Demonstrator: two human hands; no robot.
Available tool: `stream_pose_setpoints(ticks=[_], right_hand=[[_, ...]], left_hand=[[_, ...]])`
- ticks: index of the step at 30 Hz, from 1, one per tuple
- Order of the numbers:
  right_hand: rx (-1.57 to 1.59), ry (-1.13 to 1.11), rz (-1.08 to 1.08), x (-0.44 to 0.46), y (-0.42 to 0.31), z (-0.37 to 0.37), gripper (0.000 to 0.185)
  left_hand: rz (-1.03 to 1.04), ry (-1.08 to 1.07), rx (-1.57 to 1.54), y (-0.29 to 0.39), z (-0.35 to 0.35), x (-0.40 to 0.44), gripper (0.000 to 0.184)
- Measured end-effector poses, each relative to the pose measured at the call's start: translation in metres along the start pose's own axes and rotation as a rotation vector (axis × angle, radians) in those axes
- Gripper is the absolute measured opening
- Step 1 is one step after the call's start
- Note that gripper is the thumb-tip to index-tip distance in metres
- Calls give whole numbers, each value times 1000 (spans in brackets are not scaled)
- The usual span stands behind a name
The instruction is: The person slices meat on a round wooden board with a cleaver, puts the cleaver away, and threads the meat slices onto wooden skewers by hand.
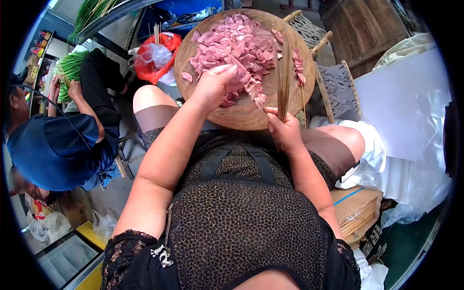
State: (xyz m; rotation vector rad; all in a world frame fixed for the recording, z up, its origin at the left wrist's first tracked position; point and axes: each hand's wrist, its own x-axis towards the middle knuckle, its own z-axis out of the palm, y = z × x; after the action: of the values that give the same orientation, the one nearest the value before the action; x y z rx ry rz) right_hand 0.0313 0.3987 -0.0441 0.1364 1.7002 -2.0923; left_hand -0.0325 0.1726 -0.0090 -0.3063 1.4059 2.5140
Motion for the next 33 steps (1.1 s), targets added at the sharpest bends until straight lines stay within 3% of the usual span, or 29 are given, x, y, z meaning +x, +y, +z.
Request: stream_pose_setpoints(ticks=[3,7,10,14,20,22,24,25,27,28,30,33], right_hand=[[17,-8,6,0,0,-1,27],[9,-17,25,0,-3,-1,27],[31,57,-24,3,0,-4,26],[118,341,-76,11,-16,-21,30],[126,413,-166,42,-2,-53,34],[159,431,-237,41,-1,-55,34],[-235,561,-407,32,-4,-56,31],[-144,554,-448,29,-8,-52,27],[-70,478,-414,12,-28,-44,27],[0,405,-386,5,-36,-40,26],[31,354,-359,0,-38,-37,25],[314,158,-108,-11,-33,-15,28]], left_hand=[[-14,-42,-149,15,0,1,28],[-35,-69,93,27,12,1,36],[22,-19,0,18,10,12,40],[130,109,70,22,-2,14,32],[180,106,140,31,-24,11,26],[226,134,354,30,-34,7,24],[252,150,416,25,-43,0,19],[244,107,671,22,-50,-3,17],[302,-39,1092,15,-52,-13,14],[195,-17,1192,9,-49,-19,19],[437,-206,1633,1,-47,-25,22],[415,-143,1771,-6,-41,-34,19]])
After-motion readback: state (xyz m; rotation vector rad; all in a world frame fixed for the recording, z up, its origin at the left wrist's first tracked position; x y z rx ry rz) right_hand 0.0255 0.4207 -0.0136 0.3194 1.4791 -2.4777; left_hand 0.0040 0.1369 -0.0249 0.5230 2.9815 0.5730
